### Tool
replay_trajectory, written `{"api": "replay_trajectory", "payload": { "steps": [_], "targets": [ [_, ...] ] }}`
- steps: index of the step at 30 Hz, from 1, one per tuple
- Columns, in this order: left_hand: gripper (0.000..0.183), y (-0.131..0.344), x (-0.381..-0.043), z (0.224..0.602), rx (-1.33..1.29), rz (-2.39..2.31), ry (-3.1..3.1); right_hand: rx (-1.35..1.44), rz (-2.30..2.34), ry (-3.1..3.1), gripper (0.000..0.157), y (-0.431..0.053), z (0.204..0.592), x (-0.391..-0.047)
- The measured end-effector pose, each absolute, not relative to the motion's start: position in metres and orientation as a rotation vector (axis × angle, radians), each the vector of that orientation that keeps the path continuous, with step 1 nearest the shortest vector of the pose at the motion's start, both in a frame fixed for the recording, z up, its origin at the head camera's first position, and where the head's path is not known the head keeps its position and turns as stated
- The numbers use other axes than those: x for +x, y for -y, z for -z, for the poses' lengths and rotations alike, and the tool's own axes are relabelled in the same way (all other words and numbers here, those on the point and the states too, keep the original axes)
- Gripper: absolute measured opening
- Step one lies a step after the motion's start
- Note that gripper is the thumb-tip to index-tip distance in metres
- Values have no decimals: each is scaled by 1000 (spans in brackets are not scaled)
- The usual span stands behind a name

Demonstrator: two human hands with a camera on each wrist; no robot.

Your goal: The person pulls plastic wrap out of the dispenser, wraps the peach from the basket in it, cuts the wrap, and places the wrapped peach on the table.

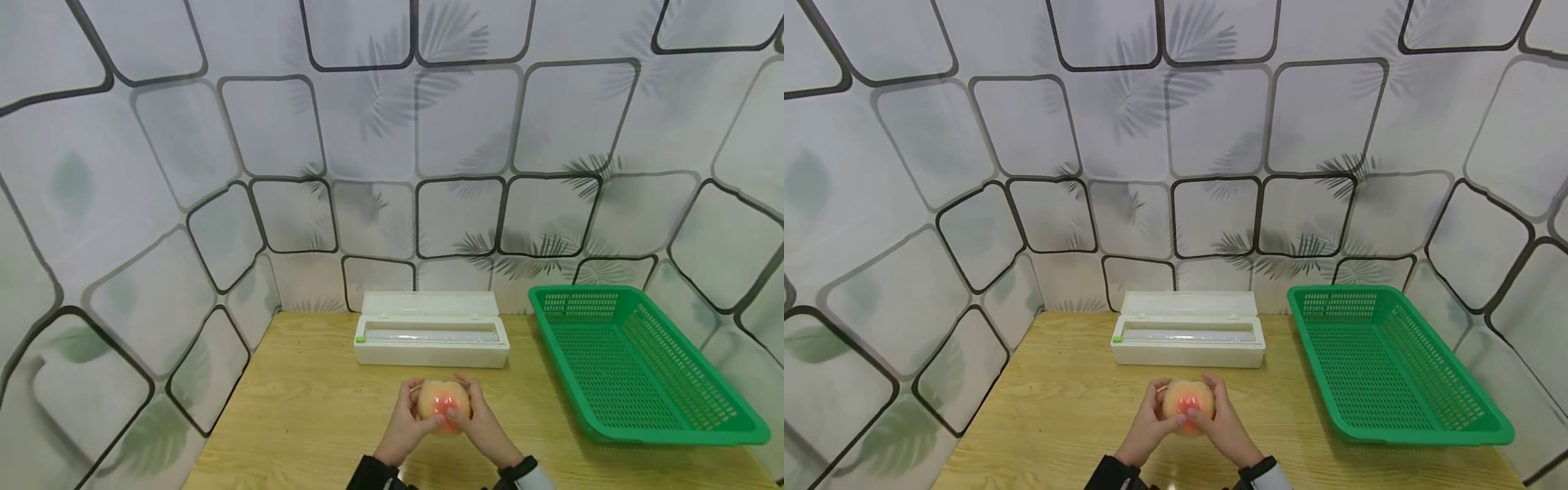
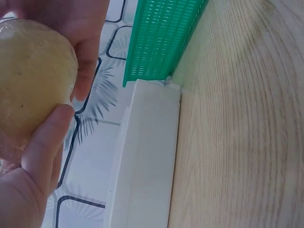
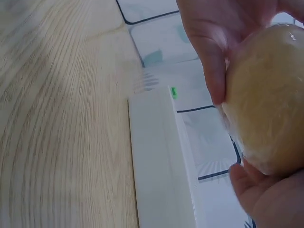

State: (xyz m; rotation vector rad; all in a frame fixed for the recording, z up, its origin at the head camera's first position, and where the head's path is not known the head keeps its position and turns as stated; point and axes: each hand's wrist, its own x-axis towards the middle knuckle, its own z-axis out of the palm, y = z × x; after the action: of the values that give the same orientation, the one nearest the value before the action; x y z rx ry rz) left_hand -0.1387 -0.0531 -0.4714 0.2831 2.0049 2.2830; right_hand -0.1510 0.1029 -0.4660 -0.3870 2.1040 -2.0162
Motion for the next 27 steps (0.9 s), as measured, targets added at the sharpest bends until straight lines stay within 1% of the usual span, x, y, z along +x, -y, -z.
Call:
{"api": "replay_trajectory", "payload": {
  "steps": [3, 7, 9, 12, 14, 16, 20, 22, 27],
  "targets": [
    [56, 52, -140, 473, 216, -2289, -2027, -417, 1940, -2192, 60, -105, 468, -152],
    [53, 52, -142, 474, 82, -2266, -2094, -488, 1771, -2418, 74, -111, 475, -153],
    [54, 53, -143, 473, 2, -2252, -2126, -519, 1711, -2528, 76, -114, 478, -154],
    [57, 52, -144, 472, -65, -2253, -2148, -520, 1682, -2630, 69, -116, 480, -157],
    [59, 53, -144, 473, -51, -2276, -2117, -494, 1693, -2664, 63, -117, 480, -160],
    [62, 54, -146, 474, -3, -2304, -2068, -454, 1720, -2660, 59, -117, 479, -162],
    [64, 62, -148, 478, 143, -2321, -2040, -375, 1767, -2643, 56, -120, 481, -165],
    [61, 68, -148, 477, 211, -2294, -2084, -361, 1779, -2645, 55, -122, 484, -166],
    [42, 74, -142, 467, 286, -2076, -2350, -368, 1799, -2665, 49, -123, 491, -169]
  ]
}}
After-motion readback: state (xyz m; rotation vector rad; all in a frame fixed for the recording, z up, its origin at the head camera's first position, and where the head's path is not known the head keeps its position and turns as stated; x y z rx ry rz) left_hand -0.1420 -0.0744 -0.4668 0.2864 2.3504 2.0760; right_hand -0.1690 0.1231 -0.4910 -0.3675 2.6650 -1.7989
